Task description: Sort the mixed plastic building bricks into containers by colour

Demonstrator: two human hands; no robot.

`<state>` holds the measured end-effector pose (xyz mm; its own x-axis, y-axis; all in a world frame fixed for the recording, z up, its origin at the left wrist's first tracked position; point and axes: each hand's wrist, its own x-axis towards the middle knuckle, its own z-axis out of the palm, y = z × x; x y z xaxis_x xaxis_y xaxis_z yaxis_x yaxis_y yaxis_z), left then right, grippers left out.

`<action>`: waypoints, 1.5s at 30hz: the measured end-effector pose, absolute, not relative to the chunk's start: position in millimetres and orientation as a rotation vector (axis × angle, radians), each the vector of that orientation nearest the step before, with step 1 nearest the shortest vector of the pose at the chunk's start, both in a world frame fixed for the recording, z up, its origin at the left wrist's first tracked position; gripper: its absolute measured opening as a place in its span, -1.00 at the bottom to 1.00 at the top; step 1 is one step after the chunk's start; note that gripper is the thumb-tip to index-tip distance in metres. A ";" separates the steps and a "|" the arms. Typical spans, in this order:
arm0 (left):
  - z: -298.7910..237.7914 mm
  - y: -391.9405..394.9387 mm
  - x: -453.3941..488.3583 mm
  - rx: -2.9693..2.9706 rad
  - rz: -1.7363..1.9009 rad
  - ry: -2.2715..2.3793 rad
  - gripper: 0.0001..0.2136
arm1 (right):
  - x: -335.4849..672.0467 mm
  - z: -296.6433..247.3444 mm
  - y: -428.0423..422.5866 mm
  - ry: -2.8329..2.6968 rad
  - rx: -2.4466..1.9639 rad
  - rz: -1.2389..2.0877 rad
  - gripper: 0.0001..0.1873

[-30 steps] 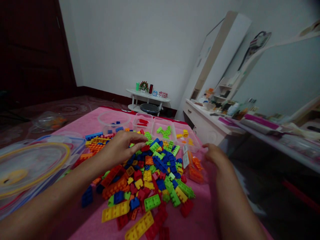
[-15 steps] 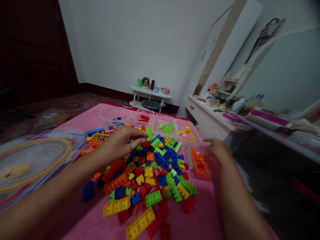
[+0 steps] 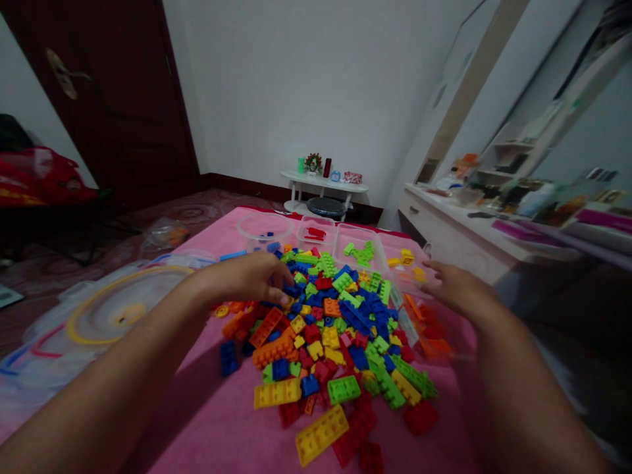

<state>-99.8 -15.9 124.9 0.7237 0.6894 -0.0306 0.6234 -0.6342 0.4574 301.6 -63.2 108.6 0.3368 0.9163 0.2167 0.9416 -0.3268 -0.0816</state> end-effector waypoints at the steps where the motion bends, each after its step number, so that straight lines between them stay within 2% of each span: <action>1: 123.8 -17.2 -101.7 2.473 0.106 0.994 -0.66 | 290.5 113.5 -63.7 -1.746 -2.349 -0.168 -0.44; 6: 115.2 -23.3 -96.4 2.456 -0.068 0.969 -0.75 | 201.8 124.6 -73.4 -1.977 -1.771 0.159 -0.65; 8: 114.4 -22.4 -93.7 2.464 -0.018 0.960 -0.81 | 166.0 116.7 -77.4 -2.091 -1.559 0.134 -0.69; 11: 117.5 -15.5 -94.3 2.415 0.149 0.978 -0.88 | 131.7 96.6 -79.4 -2.275 -1.374 0.006 -0.54; 14: 119.6 -4.0 -99.1 2.363 0.472 1.117 -0.84 | 121.6 79.6 -77.2 -2.373 -1.438 -0.163 -0.44; 16: 118.0 3.3 -103.2 2.328 0.609 1.190 -0.80 | 121.8 74.9 -75.3 -2.394 -1.487 -0.205 -0.48; 21: 109.4 13.9 -112.4 2.364 0.498 1.351 -0.69 | 120.1 84.4 -76.8 -2.274 -1.504 -0.217 -0.69; 25: 106.8 17.5 -117.7 2.420 0.579 1.426 -0.73 | 114.2 100.6 -89.8 -2.223 -1.558 -0.086 -0.71; 31: 115.8 10.0 -118.7 2.308 0.453 1.214 -0.85 | 109.0 104.5 -106.6 -2.534 -1.586 0.060 -0.67; 36: 125.0 -12.6 -100.0 2.307 0.308 0.951 -0.86 | 111.7 109.1 -102.5 -2.420 -1.693 0.018 -0.69; 41: 127.6 -58.2 -63.6 2.528 0.143 0.543 -0.61 | 134.2 133.9 -101.7 -2.317 -1.781 0.010 -0.74; 45: 117.4 -109.4 -33.6 2.793 0.282 0.421 -0.47 | 153.8 149.6 -102.9 -2.192 -1.734 0.029 -0.72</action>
